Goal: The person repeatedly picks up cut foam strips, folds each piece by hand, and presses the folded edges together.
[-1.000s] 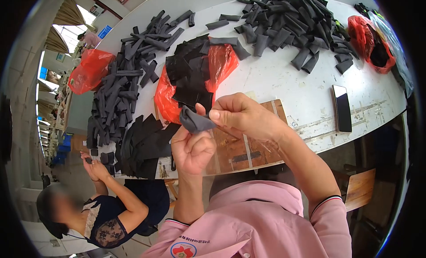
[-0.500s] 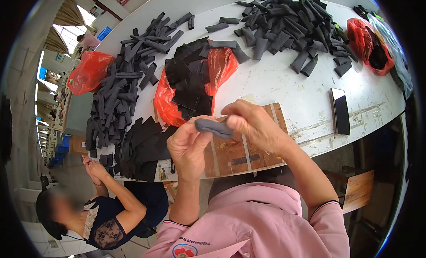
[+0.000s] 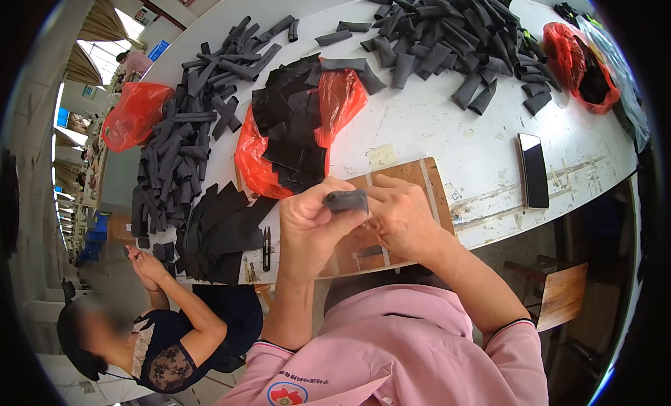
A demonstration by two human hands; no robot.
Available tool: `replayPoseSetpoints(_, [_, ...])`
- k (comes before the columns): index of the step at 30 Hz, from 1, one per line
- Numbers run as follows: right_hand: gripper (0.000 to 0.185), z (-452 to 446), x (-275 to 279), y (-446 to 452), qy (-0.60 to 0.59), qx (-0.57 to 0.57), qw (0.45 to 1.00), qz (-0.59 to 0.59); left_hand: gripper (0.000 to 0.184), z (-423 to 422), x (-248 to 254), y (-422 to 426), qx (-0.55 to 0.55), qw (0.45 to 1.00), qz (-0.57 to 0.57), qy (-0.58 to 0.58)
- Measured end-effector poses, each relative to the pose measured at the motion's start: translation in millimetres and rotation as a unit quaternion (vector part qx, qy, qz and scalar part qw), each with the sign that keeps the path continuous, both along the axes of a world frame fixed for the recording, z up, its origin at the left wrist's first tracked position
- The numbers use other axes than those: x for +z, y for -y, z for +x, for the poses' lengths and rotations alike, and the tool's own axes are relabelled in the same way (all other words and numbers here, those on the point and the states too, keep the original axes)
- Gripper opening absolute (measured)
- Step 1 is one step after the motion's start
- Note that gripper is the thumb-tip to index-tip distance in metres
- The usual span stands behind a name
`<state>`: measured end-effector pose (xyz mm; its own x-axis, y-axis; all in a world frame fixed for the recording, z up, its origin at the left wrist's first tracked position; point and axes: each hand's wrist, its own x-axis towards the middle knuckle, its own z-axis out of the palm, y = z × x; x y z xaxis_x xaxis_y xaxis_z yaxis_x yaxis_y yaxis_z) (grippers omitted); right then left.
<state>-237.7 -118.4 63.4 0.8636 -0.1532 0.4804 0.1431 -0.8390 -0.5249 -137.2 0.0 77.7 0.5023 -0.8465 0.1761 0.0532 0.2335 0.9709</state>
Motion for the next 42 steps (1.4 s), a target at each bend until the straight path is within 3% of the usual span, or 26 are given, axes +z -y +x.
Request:
replayPoseSetpoints(2, [0.020, 6.0, -38.6, 0.1, -0.017, 0.017, 0.998, 0.053, 0.016, 2.5, -23.4, 1.1, 0.057, 0.992, 0.068, 0.090])
replayPoseSetpoints(3, [0.021, 11.2, -38.4, -3.0, -0.004, 0.015, 0.996, 0.085, 0.018, 2.6, -21.0, -1.1, 0.047, 0.996, 0.050, 0.052])
replayPoseSetpoints(6, [0.024, 9.2, -32.6, -5.7, -0.031, 0.031, 0.989, 0.144, 0.019, -0.6, -10.6, -0.1, 0.120, 0.983, 0.029, 0.138])
replayPoseSetpoints(10, [0.028, 5.7, -25.4, -2.0, -0.066, 0.023, 0.991, 0.118, 0.018, -6.7, 11.8, -7.9, 0.077, 0.991, -0.087, -0.065])
replayPoseSetpoints(11, [0.030, 5.0, -20.9, -1.4, -0.084, 0.015, 0.991, 0.100, 0.018, -3.2, 7.5, -7.9, 0.105, 0.989, -0.102, -0.013])
replayPoseSetpoints(15, [0.034, 7.7, 10.0, -2.3, -0.056, 0.012, 0.998, 0.027, 0.017, 4.6, 8.9, -15.4, 0.154, 0.950, -0.223, -0.154])
replayPoseSetpoints(17, [0.035, 10.6, 3.4, -1.0, -0.061, 0.012, 0.998, -0.033, 0.016, 9.0, -4.2, -19.7, 0.151, 0.957, -0.196, -0.150])
replayPoseSetpoints(23, [0.035, 9.9, -21.0, -4.9, -0.078, -0.005, 0.996, -0.029, 0.015, 4.7, 2.5, -14.6, 0.137, 0.974, -0.153, -0.098])
replayPoseSetpoints(26, [0.035, 8.8, -11.5, -3.5, -0.077, 0.013, 0.997, -0.028, 0.014, 10.6, 19.3, -15.8, 0.087, 0.994, -0.056, 0.031])
replayPoseSetpoints(27, [0.035, 9.0, -16.1, -4.0, -0.065, 0.008, 0.998, -0.012, 0.014, 15.4, 11.9, -15.0, 0.109, 0.988, -0.072, 0.085])
replayPoseSetpoints(30, [0.035, 10.8, -25.2, -7.4, -0.060, 0.015, 0.998, 0.022, 0.014, 12.4, 6.9, -15.8, 0.103, 0.990, -0.096, 0.019])
replayPoseSetpoints(31, [0.035, 10.4, -15.4, -7.7, -0.075, 0.027, 0.997, 0.024, 0.012, 15.7, 1.1, -19.2, 0.108, 0.985, -0.100, 0.086])
replayPoseSetpoints(32, [0.035, 9.8, -2.4, -8.5, -0.086, 0.035, 0.995, 0.031, 0.012, 16.2, -2.1, -23.7, 0.167, 0.981, -0.083, 0.056])
replayPoseSetpoints(33, [0.035, 10.9, 27.8, -5.1, -0.098, 0.054, 0.980, 0.163, 0.012, 15.8, -5.0, -26.9, 0.223, 0.972, -0.064, 0.027])
replayPoseSetpoints(34, [0.037, 15.3, 52.1, 4.6, -0.111, 0.093, 0.917, 0.372, 0.013, 16.3, -9.1, -30.4, 0.275, 0.960, -0.044, -0.003])
replayPoseSetpoints(35, [0.044, 22.7, 66.4, 23.2, -0.061, 0.099, 0.859, 0.498, 0.015, 28.6, -24.8, -37.5, 0.314, 0.949, -0.006, -0.023])
replayPoseSetpoints(36, [0.048, 41.4, 62.6, 62.4, -0.006, 0.145, 0.863, 0.485, 0.015, 43.5, -43.8, -46.9, 0.354, 0.933, 0.051, -0.032])
replayPoseSetpoints(38, [0.055, 68.4, 32.9, 119.3, 0.004, -0.061, 0.849, 0.525, 0.016, 72.0, -85.5, -70.3, 0.435, 0.884, 0.163, -0.049])
replayPoseSetpoints(40, [0.063, 58.5, -6.9, 126.6, -0.013, -0.226, 0.850, 0.475, 0.018, 97.8, -130.3, -88.8, 0.478, 0.844, 0.232, 0.070])
replayPoseSetpoints(42, [0.063, 33.7, -27.7, 99.1, -0.021, -0.224, 0.830, 0.510, 0.019, 106.3, -139.9, -94.2, 0.507, 0.786, 0.292, 0.203])
